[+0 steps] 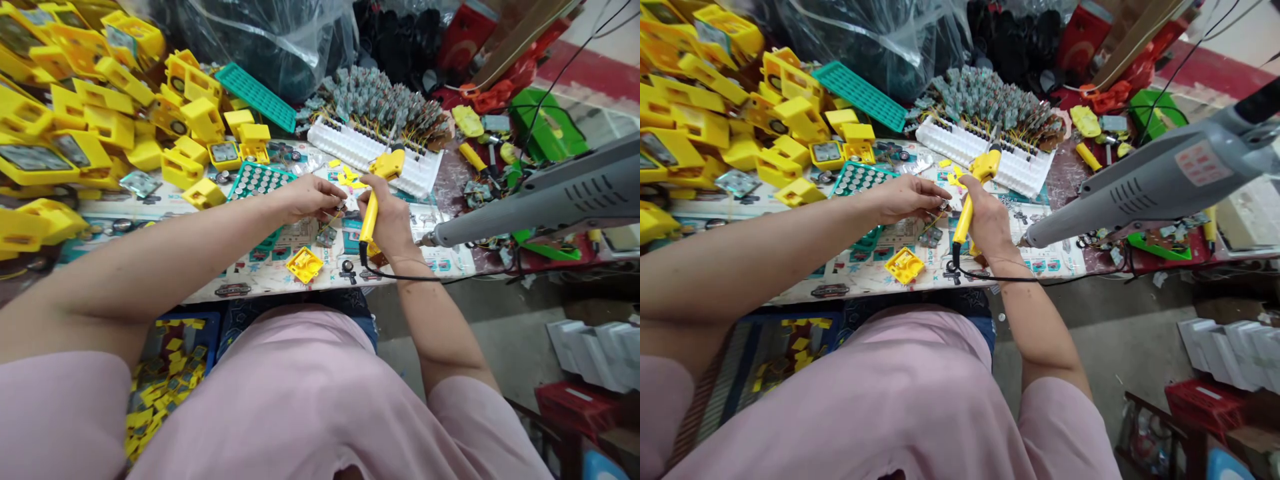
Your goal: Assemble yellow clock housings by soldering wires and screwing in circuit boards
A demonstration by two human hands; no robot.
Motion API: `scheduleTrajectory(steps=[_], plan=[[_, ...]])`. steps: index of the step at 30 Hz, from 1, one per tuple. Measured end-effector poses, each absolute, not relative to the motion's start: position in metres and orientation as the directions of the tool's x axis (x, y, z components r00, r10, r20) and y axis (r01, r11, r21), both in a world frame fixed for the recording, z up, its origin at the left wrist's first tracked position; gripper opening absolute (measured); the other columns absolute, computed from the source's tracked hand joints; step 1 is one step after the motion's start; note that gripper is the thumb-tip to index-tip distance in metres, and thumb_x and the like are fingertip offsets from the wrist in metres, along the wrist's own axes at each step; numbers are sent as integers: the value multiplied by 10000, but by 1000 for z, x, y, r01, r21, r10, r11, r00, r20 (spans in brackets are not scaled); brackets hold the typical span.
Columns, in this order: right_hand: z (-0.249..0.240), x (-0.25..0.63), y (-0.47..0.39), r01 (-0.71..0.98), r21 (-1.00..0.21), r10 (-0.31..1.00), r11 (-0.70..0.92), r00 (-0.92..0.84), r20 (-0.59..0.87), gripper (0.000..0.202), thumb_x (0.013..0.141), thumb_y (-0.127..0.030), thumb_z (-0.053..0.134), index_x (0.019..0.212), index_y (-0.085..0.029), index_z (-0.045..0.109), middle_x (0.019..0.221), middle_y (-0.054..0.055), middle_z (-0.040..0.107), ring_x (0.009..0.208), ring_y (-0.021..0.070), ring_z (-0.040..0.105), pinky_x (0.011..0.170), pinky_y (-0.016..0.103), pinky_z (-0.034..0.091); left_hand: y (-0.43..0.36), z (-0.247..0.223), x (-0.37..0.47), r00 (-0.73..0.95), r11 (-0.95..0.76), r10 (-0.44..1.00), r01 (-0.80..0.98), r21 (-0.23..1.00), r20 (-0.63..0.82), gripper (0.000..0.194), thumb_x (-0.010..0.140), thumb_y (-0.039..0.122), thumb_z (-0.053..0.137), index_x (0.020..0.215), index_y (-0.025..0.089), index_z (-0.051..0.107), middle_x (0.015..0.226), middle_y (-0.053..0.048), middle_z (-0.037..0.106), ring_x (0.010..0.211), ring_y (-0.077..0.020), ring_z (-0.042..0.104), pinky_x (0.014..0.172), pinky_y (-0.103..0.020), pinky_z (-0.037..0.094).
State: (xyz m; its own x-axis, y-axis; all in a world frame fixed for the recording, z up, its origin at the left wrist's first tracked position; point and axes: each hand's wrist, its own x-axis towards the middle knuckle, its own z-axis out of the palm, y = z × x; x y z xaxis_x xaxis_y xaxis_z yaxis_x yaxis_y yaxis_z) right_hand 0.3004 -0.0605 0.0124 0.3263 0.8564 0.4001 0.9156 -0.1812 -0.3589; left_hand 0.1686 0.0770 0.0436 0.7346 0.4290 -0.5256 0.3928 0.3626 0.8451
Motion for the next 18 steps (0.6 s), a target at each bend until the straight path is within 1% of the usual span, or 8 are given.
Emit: scheduleTrajectory(steps=[2,3,6,9,11,12,15,18], plan=[[13,303,-62,894,-370,845,-254,391,365,365,924,-151,497,1270,-215,593,931,57,762,809,198,722,786,329,584,76,43,167,724,355,447,395,847,-525,176,880,-11,591,936,102,715,729,-11,693,623,-88,637,719,-267,497],[13,302,-63,882,-396,844,-256,403,353,362,927,-164,503,1274,-219,589,973,65,767,838,208,731,799,341,590,76,42,167,724,356,448,393,848,-524,199,872,-14,596,984,101,714,743,-14,696,642,-94,647,741,-273,508],[12,297,-64,849,-509,854,-142,365,371,349,937,-245,551,1286,-248,555,1114,69,761,951,218,748,825,349,608,77,41,164,750,360,428,370,856,-504,397,845,-9,619,1222,111,651,774,-18,712,715,-119,680,778,-288,528],[10,289,-61,819,-573,860,-4,295,417,340,950,-306,559,1285,-258,527,1098,56,763,984,204,750,816,338,620,77,39,162,804,351,386,325,878,-452,623,792,18,686,1390,117,541,777,-18,724,783,-153,710,782,-298,529],[8,285,-59,806,-591,861,33,277,426,327,962,-323,544,1283,-264,522,1065,42,762,978,188,751,827,336,624,77,38,160,827,353,362,305,884,-430,692,762,33,720,1418,120,519,783,-26,731,806,-168,721,767,-296,522],[8,284,-59,799,-599,861,42,276,428,323,967,-331,539,1283,-268,520,1059,35,760,976,179,750,840,335,624,77,38,160,831,361,354,301,883,-428,694,762,35,719,1420,127,520,791,-30,736,804,-168,723,755,-291,520],[8,285,-59,791,-611,846,43,296,444,313,977,-354,526,1278,-268,526,1037,25,760,962,158,751,869,318,621,77,37,157,825,393,353,297,870,-441,634,788,24,681,1395,143,540,783,-24,738,774,-147,721,724,-266,526],[9,290,-61,826,-563,821,-11,329,467,282,978,-354,521,1240,-259,561,983,20,769,931,165,757,839,307,624,77,39,155,800,422,374,303,854,-469,600,799,19,672,1371,153,550,747,-3,725,775,-136,721,725,-252,537]])
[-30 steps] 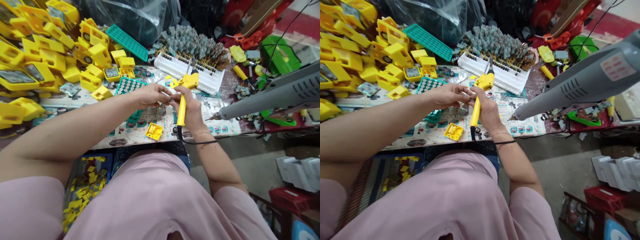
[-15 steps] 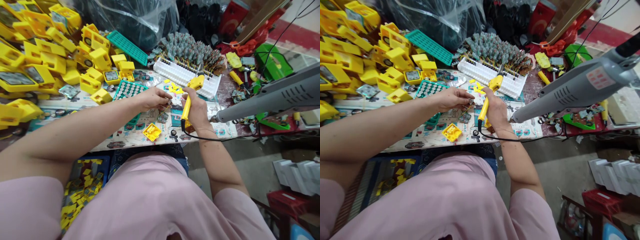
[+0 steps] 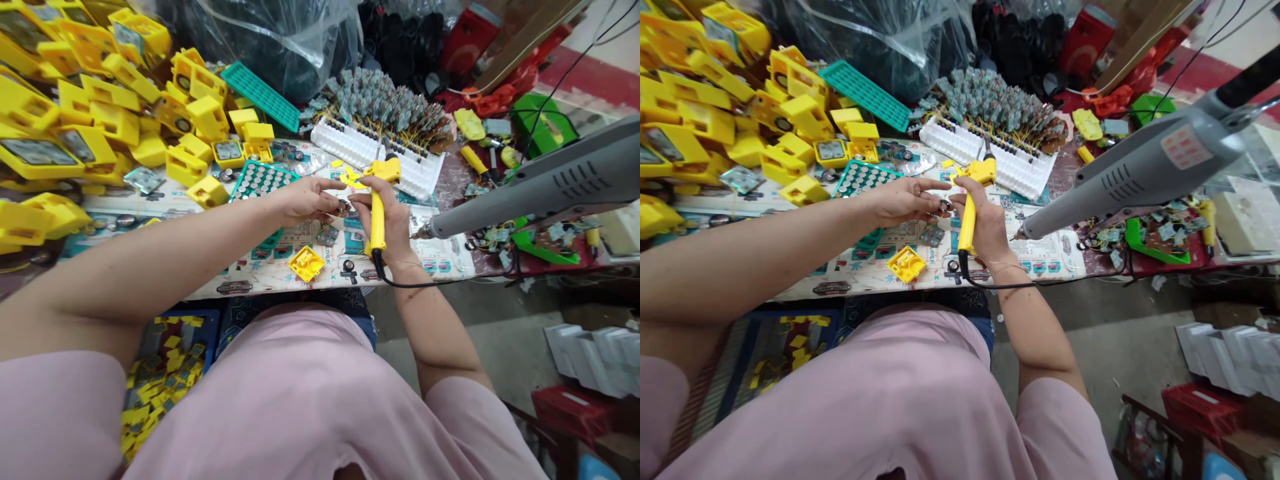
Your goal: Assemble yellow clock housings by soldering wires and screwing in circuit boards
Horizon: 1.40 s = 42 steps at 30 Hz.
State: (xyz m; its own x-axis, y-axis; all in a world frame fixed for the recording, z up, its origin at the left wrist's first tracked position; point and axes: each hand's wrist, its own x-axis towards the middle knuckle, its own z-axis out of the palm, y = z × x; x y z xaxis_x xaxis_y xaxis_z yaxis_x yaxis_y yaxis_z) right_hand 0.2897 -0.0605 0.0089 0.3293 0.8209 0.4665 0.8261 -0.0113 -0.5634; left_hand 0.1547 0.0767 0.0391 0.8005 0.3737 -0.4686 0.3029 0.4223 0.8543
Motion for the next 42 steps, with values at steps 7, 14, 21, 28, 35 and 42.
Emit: scheduleTrajectory(steps=[7,14,21,28,35,42], plan=[[12,293,-65,831,-550,824,-85,369,430,363,924,-246,548,1287,-234,546,1109,66,759,1000,228,758,855,372,631,77,41,156,775,458,382,314,832,-503,537,844,-5,614,1355,152,558,756,2,723,731,-111,702,723,-247,517],[10,283,-63,811,-585,837,21,306,454,307,948,-282,563,1254,-267,537,1004,17,767,917,162,759,821,291,627,73,38,156,834,428,347,267,864,-429,560,784,3,679,1318,152,603,636,48,641,691,-120,677,711,-265,480],[12,290,-68,878,-444,816,-178,384,432,326,942,-229,494,1254,-225,586,1014,66,762,902,237,751,810,396,620,74,38,155,779,430,393,314,846,-489,521,801,23,655,1294,189,618,810,-13,742,776,-133,713,742,-262,527],[14,272,-71,880,-468,849,-84,308,428,312,973,-319,518,1271,-239,567,1024,52,753,925,211,744,809,365,617,72,38,157,775,410,403,323,853,-487,447,811,16,618,1234,155,650,815,-32,748,748,-128,715,711,-257,517],[9,275,-69,873,-479,844,-88,321,430,316,948,-212,495,1249,-246,583,943,17,770,846,181,746,739,292,599,70,37,155,758,406,412,344,847,-506,431,783,73,725,1198,172,665,923,-55,760,870,-170,738,764,-286,529],[12,291,-75,877,-426,820,-222,405,405,334,946,-213,484,1257,-238,603,1013,60,749,909,224,729,872,413,599,72,38,147,792,83,480,387,918,-377,353,821,66,651,1166,136,672,825,-47,728,870,-205,735,744,-310,539]])
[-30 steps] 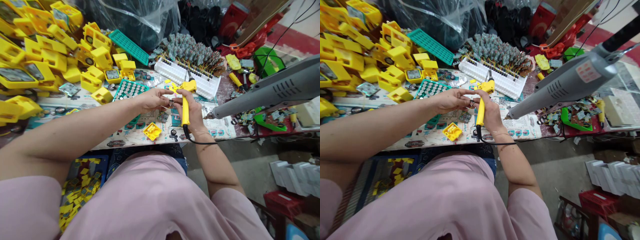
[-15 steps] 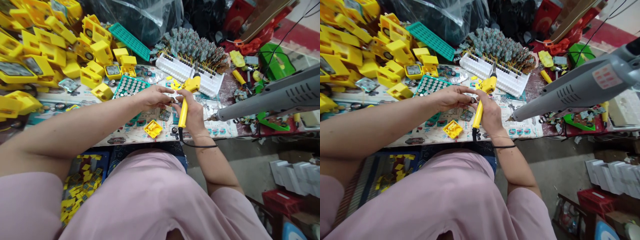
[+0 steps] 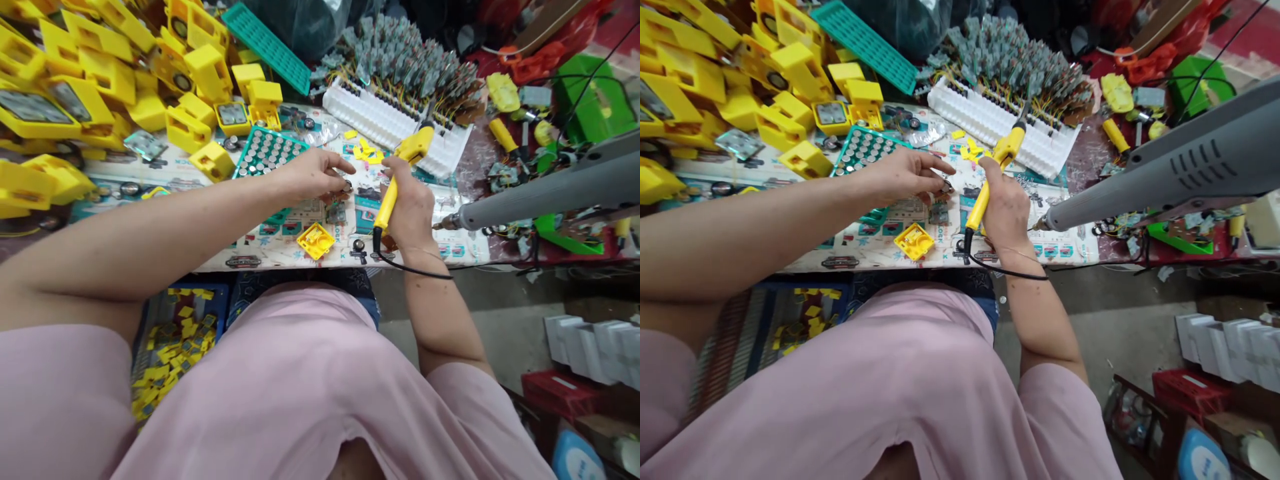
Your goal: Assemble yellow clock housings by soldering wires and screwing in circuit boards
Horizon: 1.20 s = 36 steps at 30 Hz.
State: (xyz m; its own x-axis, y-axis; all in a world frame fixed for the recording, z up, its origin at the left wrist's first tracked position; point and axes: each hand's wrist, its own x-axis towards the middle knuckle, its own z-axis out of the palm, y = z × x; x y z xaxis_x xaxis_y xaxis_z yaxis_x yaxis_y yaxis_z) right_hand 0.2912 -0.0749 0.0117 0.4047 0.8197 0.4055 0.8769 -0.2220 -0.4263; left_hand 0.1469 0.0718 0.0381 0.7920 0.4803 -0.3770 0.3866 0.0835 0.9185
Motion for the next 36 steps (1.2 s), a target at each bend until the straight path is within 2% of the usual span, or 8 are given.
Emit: scheduleTrajectory(steps=[6,11,15,20,25,29,32,36], plan=[[17,271,-74,795,-607,880,8,283,382,334,934,-327,610,1247,-253,522,1007,19,761,923,181,753,816,325,620,76,40,137,800,110,463,375,921,-381,337,814,97,641,1146,146,674,849,-52,729,873,-199,728,762,-317,540],[13,261,-68,889,-457,863,-22,248,440,288,969,-298,518,1255,-277,547,973,4,774,869,186,754,740,311,609,74,41,138,807,164,432,370,914,-404,326,802,103,681,1126,138,691,904,-77,734,852,-194,728,774,-332,541],[12,261,-67,910,-414,874,-30,226,431,306,969,-276,487,1262,-242,570,964,22,765,861,200,744,764,326,599,71,41,139,809,128,435,379,916,-395,311,836,90,635,1141,134,677,871,-65,734,820,-173,728,736,-304,554],[8,270,-65,914,-383,866,-135,297,402,350,928,-200,491,1265,-240,579,935,25,748,824,201,720,773,346,589,73,37,137,861,-291,427,421,859,-276,401,877,158,577,1274,190,633,910,-27,754,830,-168,729,747,-303,566],[12,280,-75,907,-406,842,-110,303,447,326,939,-223,528,1263,-248,548,1084,44,747,951,222,743,800,392,616,80,37,108,921,-799,390,338,497,1,304,869,294,527,1088,252,734,881,22,730,991,-214,697,922,-353,506],[23,265,-95,907,-420,816,-34,268,513,308,929,-293,630,1217,-246,532,1091,40,748,912,193,753,782,342,626,76,41,90,960,-930,269,237,279,80,266,885,340,513,941,252,758,995,-10,723,1117,-252,637,949,-359,463],[24,245,-110,917,-400,795,-6,247,554,404,901,-420,692,1221,-239,526,1073,45,746,839,184,741,746,335,614,73,41,97,987,-952,146,120,282,73,256,891,329,551,1024,253,757,1114,-48,709,1117,-256,624,952,-367,438],[8,218,-123,946,-316,766,73,150,625,662,792,-598,751,1275,-225,493,1152,102,734,921,238,731,839,405,586,76,31,114,999,-956,39,47,290,-34,232,888,331,586,1031,264,756,1034,-45,715,1070,-246,625,943,-365,411]])
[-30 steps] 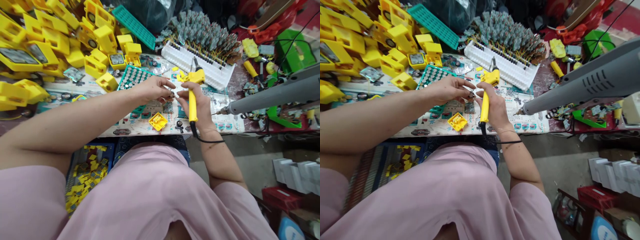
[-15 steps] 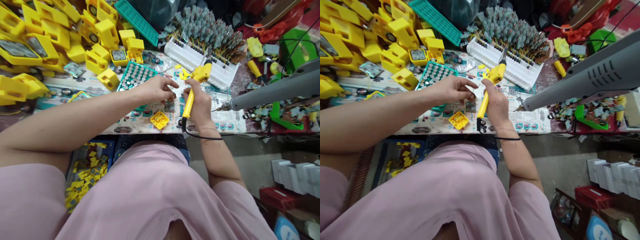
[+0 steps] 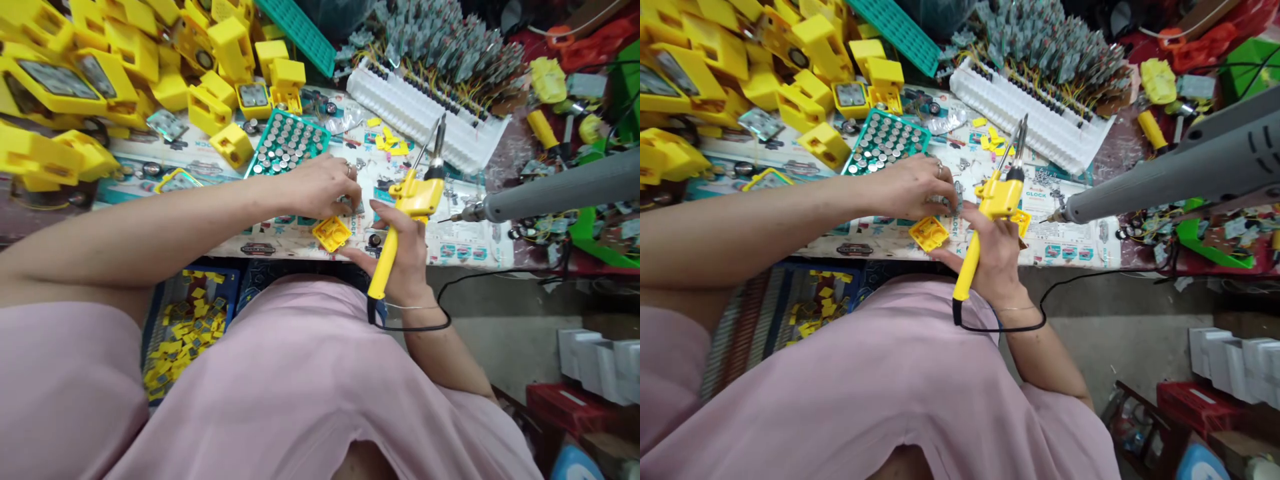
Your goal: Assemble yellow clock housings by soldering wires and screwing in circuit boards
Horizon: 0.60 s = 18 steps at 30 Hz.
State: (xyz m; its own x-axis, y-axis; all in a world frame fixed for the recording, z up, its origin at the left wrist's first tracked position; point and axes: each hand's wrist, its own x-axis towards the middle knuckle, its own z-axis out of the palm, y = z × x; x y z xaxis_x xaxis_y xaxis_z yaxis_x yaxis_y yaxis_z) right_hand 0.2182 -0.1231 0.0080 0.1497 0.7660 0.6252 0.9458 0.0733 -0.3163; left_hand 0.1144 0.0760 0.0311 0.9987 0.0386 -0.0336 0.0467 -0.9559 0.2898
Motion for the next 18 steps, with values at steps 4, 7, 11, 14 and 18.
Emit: scheduleTrajectory(steps=[4,7,11,14,18], plan=[[-10,197,-121,945,-309,761,110,120,637,736,765,-627,759,1288,-215,446,1264,170,691,1157,308,671,937,469,556,79,22,119,998,-969,39,49,244,-48,231,902,318,541,970,241,747,1001,-30,715,1055,-224,622,931,-341,403],[-16,190,-115,941,-318,763,115,121,634,635,826,-508,755,1292,-219,435,1305,175,668,1222,311,648,975,477,545,82,23,111,996,-966,88,92,242,-27,243,895,284,505,942,205,730,972,-37,715,1023,-219,635,908,-334,416],[-15,203,-111,875,-449,830,183,107,547,575,895,-390,700,1369,-251,406,1396,140,622,1269,272,634,988,433,580,86,35,84,990,-948,133,115,296,41,246,889,278,476,932,230,714,847,10,699,888,-172,650,891,-322,430],[-9,223,-110,799,-537,880,271,20,474,614,897,-365,700,1417,-274,386,1441,107,593,1304,239,616,1030,395,586,80,42,59,990,-957,119,96,274,71,264,908,292,459,900,237,716,760,14,687,804,-162,639,903,-345,432],[-1,237,-106,772,-561,906,299,-47,420,611,899,-371,701,1423,-278,401,1480,101,562,1388,254,545,1123,446,528,58,36,43,981,-974,137,108,200,134,323,956,298,418,897,223,727,712,-18,681,771,-176,639,854,-354,446]])
